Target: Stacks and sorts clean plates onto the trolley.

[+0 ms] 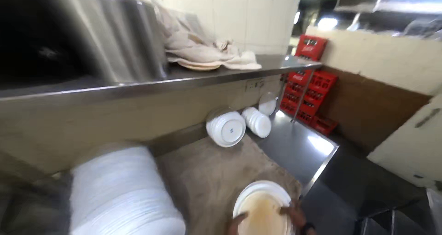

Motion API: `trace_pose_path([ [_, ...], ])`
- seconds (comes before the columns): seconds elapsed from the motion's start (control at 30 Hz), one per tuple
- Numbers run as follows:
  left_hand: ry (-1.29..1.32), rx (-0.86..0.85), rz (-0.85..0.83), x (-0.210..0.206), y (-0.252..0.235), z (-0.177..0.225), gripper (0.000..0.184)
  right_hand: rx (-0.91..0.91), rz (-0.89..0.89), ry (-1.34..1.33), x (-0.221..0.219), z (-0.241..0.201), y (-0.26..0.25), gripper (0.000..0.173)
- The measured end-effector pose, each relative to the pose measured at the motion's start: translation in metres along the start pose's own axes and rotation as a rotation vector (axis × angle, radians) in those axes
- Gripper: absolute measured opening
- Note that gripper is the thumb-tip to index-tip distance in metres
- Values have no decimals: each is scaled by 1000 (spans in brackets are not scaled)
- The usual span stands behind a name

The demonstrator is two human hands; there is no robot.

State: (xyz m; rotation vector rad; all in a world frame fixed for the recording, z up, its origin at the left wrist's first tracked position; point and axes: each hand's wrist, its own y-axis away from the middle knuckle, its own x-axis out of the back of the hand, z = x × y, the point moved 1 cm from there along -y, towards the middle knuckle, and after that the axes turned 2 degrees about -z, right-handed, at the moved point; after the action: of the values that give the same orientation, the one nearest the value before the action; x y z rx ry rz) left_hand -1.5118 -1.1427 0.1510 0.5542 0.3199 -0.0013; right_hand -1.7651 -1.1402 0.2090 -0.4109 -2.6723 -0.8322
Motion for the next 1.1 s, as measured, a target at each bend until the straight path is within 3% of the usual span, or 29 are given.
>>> trace_pose_path([
  [0.13,-122,14,73,-8,-62,-1,67,-59,-158,-13,-9,-5,-89,81],
  [0.3,-264,83,188,-12,-112,-5,74,-66,-281,108,-26,2,-187,79],
  [0.47,-404,190,287,-23,-126,11,84,-72,-372,161,-25,-6,-225,86],
  [0.57,-674,277,336,-25,-118,19,91,34,-409,410,-10,-10,-230,88],
  [0.67,-1001,200,455,-42,-115,43,85,226,-384,633,7,-34,-223,90],
  [0.73,-1148,72,518,-58,-117,50,74,340,-383,682,9,-43,-217,79],
  [0.8,-1286,-5,483,-74,-121,50,66,340,-454,682,2,-45,-213,77],
  [0.87,-1330,23,365,-90,-128,51,72,305,-482,652,-4,-41,-216,78],
  [0.93,-1332,54,285,-100,-134,53,75,284,-476,582,-2,-35,-221,75],
  [1.1,-1210,69,95,-103,-148,61,60,183,-475,430,18,-19,-221,56],
])
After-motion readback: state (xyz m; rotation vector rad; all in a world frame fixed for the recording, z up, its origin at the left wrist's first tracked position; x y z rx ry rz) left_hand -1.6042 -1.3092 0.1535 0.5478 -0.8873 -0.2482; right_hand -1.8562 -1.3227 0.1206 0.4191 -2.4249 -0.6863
